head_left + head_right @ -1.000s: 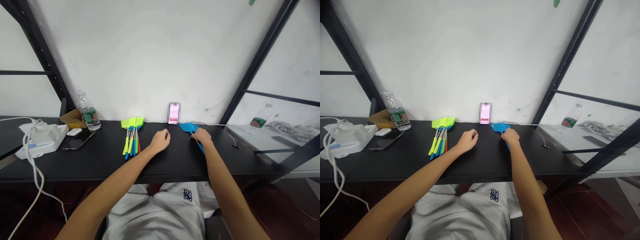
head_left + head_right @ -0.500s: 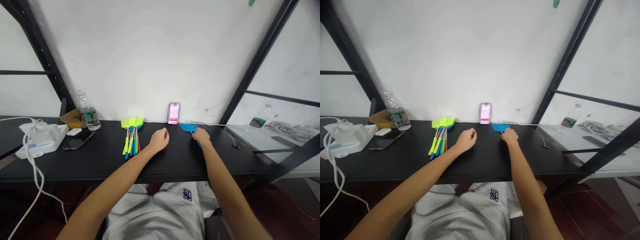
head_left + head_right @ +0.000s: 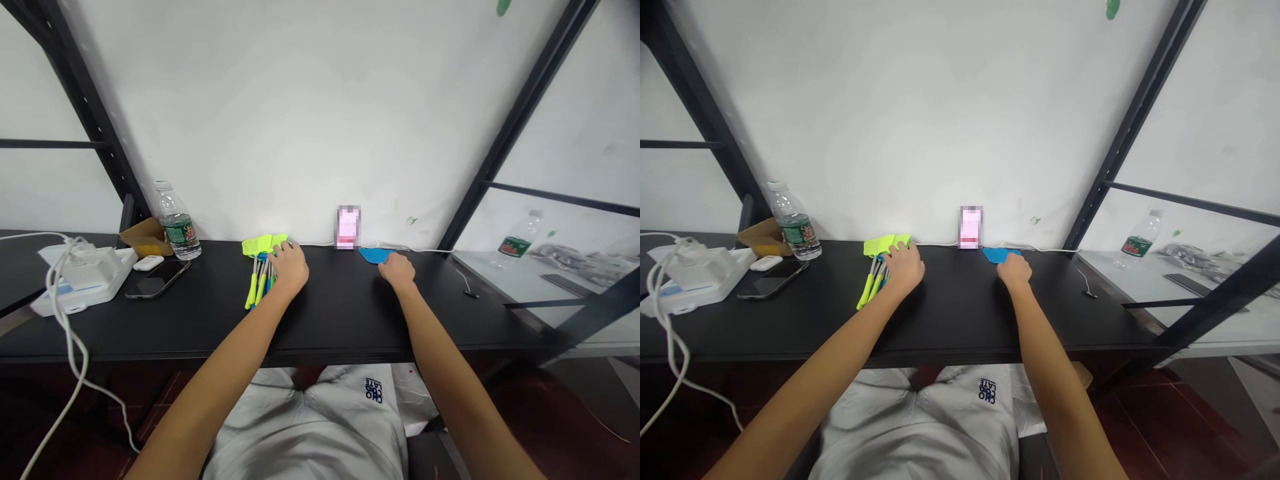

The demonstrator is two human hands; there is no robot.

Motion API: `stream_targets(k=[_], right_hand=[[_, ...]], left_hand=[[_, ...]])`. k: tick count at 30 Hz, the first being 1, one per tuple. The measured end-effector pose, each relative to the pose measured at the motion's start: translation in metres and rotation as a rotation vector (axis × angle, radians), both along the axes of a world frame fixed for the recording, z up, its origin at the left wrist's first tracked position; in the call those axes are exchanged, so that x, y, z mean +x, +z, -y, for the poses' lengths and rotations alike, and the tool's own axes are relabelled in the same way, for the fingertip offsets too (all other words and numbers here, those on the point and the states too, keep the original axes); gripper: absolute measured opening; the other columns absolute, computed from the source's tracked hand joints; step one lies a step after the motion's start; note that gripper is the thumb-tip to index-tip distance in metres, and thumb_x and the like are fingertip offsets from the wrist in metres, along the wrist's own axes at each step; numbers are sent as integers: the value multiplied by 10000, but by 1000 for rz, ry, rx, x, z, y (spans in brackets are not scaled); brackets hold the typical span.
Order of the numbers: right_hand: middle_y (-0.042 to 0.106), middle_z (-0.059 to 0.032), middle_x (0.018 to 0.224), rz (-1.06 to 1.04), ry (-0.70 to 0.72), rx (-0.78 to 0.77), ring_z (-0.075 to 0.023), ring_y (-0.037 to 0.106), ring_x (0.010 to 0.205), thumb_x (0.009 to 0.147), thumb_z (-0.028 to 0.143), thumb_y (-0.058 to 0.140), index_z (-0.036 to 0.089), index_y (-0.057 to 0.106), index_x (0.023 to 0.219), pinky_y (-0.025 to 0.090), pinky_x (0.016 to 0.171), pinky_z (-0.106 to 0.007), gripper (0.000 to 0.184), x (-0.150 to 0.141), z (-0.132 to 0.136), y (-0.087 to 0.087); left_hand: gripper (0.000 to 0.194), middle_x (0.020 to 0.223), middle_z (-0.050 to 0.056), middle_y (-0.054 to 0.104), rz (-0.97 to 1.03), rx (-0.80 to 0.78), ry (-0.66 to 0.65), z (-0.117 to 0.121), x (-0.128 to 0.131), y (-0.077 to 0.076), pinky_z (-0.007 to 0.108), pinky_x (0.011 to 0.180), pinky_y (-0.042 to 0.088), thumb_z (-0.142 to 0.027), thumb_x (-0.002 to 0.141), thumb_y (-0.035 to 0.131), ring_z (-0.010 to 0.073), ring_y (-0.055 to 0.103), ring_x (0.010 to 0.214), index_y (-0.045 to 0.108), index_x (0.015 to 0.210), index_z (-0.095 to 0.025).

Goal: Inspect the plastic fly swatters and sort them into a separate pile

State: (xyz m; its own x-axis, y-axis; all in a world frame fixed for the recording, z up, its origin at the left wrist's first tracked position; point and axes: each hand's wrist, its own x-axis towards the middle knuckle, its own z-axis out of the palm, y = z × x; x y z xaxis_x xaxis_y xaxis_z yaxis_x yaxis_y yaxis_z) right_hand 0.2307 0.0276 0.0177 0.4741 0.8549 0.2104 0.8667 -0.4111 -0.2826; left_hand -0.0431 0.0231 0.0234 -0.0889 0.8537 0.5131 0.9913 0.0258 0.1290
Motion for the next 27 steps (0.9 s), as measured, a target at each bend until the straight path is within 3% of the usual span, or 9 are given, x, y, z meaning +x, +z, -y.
stream_targets(k=[5, 10, 20, 27], right_hand=[[650, -170, 998, 99, 108, 83, -283, 635, 952, 856, 279, 488, 140, 666, 1003, 476, 792, -363, 269, -22, 4, 0], [663, -145, 964, 178, 238, 84, -263, 632, 921, 886, 299, 441, 162, 668, 947, 450, 775, -336, 272, -40, 2, -7], [669, -102, 937, 164, 317, 57, -245, 618, 899, 877, 354, 466, 191, 653, 886, 433, 746, -317, 248, -37, -3, -15], [670, -85, 900, 146, 340, 57, -231, 617, 860, 860, 362, 479, 199, 648, 857, 427, 712, -304, 235, -35, -4, -15]], left_hand=[[350, 1183, 208, 524, 22, -117, 145, -24, -26, -2, 480, 906, 332, -202, 787, 538, 359, 452, 1116, 562, 1122, -103], [344, 1187, 217, 532, 58, -218, 186, -38, -41, -5, 446, 896, 348, -186, 805, 507, 350, 475, 1112, 566, 1132, -101], [367, 1192, 210, 537, 61, -264, 153, -43, -47, -6, 410, 876, 403, -188, 837, 444, 329, 508, 1115, 533, 1187, -123], [347, 1151, 196, 536, 78, -269, 97, -42, -49, -4, 367, 775, 469, -166, 826, 441, 305, 562, 1052, 530, 1160, -139]])
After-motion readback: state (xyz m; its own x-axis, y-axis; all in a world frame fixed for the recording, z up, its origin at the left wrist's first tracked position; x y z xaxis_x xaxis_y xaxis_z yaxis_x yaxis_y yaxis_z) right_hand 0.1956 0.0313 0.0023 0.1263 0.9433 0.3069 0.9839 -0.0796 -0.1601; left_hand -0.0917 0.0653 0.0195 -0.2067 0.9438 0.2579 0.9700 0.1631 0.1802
